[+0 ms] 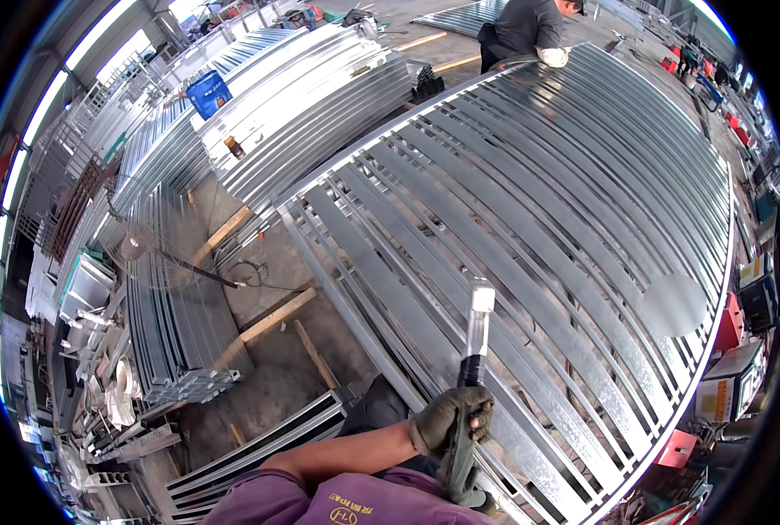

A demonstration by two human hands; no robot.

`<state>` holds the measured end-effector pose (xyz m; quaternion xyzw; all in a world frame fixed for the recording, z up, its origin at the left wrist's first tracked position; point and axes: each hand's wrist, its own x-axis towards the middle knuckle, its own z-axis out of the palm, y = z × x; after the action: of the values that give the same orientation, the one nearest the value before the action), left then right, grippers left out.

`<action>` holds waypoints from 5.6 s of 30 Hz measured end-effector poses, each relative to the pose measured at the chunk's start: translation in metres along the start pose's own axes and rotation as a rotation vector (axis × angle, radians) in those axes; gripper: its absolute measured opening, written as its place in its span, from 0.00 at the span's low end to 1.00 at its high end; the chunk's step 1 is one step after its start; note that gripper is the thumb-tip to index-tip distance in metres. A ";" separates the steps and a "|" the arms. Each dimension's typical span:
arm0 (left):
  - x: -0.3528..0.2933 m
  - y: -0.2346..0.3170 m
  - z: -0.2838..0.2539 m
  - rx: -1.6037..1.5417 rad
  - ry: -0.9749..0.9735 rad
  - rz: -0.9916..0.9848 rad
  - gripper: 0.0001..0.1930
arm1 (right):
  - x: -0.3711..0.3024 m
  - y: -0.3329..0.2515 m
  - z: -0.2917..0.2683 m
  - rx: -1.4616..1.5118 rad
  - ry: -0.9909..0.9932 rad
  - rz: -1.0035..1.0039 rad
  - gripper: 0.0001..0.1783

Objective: The person uses a handheld welding tool to join metal bars on a large slatted metal frame. They weld along the seams of the frame, then reposition the frame and continue welding another section.

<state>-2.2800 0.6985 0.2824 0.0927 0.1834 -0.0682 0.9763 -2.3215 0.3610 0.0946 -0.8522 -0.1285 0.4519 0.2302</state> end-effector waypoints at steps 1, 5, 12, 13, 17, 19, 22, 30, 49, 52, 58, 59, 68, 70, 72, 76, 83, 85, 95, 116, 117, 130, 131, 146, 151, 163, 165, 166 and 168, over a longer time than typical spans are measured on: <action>0.009 0.002 0.000 0.013 0.003 -0.047 0.14 | -0.003 -0.001 0.006 0.025 0.021 0.029 0.25; 0.041 0.014 -0.001 0.057 -0.025 -0.311 0.13 | -0.035 -0.005 0.047 0.204 0.174 0.231 0.26; 0.055 0.047 -0.019 0.068 -0.100 -0.597 0.13 | -0.093 -0.017 0.146 0.371 0.176 0.604 0.35; 0.053 0.052 -0.006 0.094 -0.087 -0.612 0.12 | -0.107 -0.021 0.174 0.416 0.172 0.660 0.34; 0.040 0.047 0.024 0.110 -0.029 -0.626 0.11 | -0.146 -0.044 0.211 0.529 0.215 0.699 0.35; 0.042 0.041 0.005 0.094 -0.047 -0.652 0.11 | -0.136 -0.051 0.226 0.499 0.321 0.688 0.34; 0.044 0.051 0.010 0.133 -0.024 -0.575 0.11 | -0.115 -0.083 0.156 0.519 0.275 0.563 0.25; 0.017 0.069 0.078 0.430 0.132 -0.255 0.11 | -0.037 -0.057 0.044 0.138 -0.034 0.022 0.22; -0.011 0.158 0.073 0.476 0.358 0.002 0.12 | 0.006 -0.127 0.004 0.017 -0.141 -0.090 0.31; -0.002 0.204 0.045 0.506 0.353 -0.078 0.12 | 0.019 -0.173 0.024 0.018 -0.158 -0.067 0.31; -0.011 0.329 0.029 0.535 0.301 -0.086 0.14 | 0.070 -0.275 0.015 -0.027 -0.091 -0.012 0.30; -0.013 0.354 0.017 0.560 0.315 -0.023 0.14 | 0.078 -0.295 0.022 -0.017 -0.130 -0.023 0.30; -0.032 0.520 0.003 0.727 0.452 0.265 0.08 | 0.124 -0.435 0.027 0.041 -0.248 -0.308 0.28; -0.027 0.509 0.010 0.877 0.493 0.215 0.09 | 0.144 -0.431 0.025 0.314 -0.003 -0.513 0.26; -0.026 0.497 -0.002 1.139 0.368 0.227 0.10 | 0.164 -0.510 -0.039 0.623 0.002 -0.504 0.30; 0.008 0.466 -0.013 1.183 0.339 -0.069 0.10 | 0.216 -0.634 -0.112 0.916 0.035 -0.584 0.36; 0.055 0.449 -0.041 1.425 0.286 -0.094 0.17 | 0.299 -0.675 -0.140 1.282 0.200 -0.333 0.33; 0.064 0.455 -0.045 1.468 0.294 -0.164 0.18 | 0.318 -0.678 -0.146 1.329 0.161 -0.332 0.31; 0.106 0.528 -0.154 1.025 0.156 0.533 0.25 | 0.391 -0.679 -0.135 1.407 0.257 -0.228 0.26; 0.209 0.626 -0.226 1.770 1.455 0.089 0.38 | 0.475 -0.722 -0.162 1.314 0.454 -0.317 0.19; 0.209 0.625 -0.223 1.743 1.463 0.072 0.37 | 0.475 -0.720 -0.156 1.340 0.418 -0.281 0.18; 0.208 0.625 -0.216 1.773 1.439 0.088 0.33 | 0.494 -0.718 -0.118 1.263 0.500 -0.289 0.19; 0.208 0.625 -0.215 1.763 1.434 0.087 0.33 | 0.493 -0.721 -0.118 1.256 0.520 -0.305 0.19; 0.208 0.623 -0.215 1.753 1.425 0.104 0.32 | 0.500 -0.719 -0.108 1.208 0.492 -0.306 0.25; 0.208 0.623 -0.212 1.763 1.431 0.068 0.34 | 0.499 -0.721 -0.111 1.159 0.476 -0.305 0.27; 0.207 0.623 -0.215 1.734 1.415 0.068 0.33 | 0.498 -0.722 -0.110 1.116 0.483 -0.358 0.26; 0.207 0.622 -0.214 1.736 1.417 0.066 0.33 | 0.498 -0.722 -0.110 1.102 0.497 -0.370 0.26; 0.207 0.623 -0.214 1.738 1.420 0.066 0.33 | 0.498 -0.722 -0.110 1.099 0.493 -0.366 0.26; 0.207 0.623 -0.215 1.742 1.427 0.070 0.33 | 0.497 -0.722 -0.111 1.092 0.486 -0.358 0.26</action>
<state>-2.0586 1.3282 0.1058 0.7655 0.5870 -0.0771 0.2518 -1.9600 1.1643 0.1626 -0.6553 0.0362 0.1997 0.7276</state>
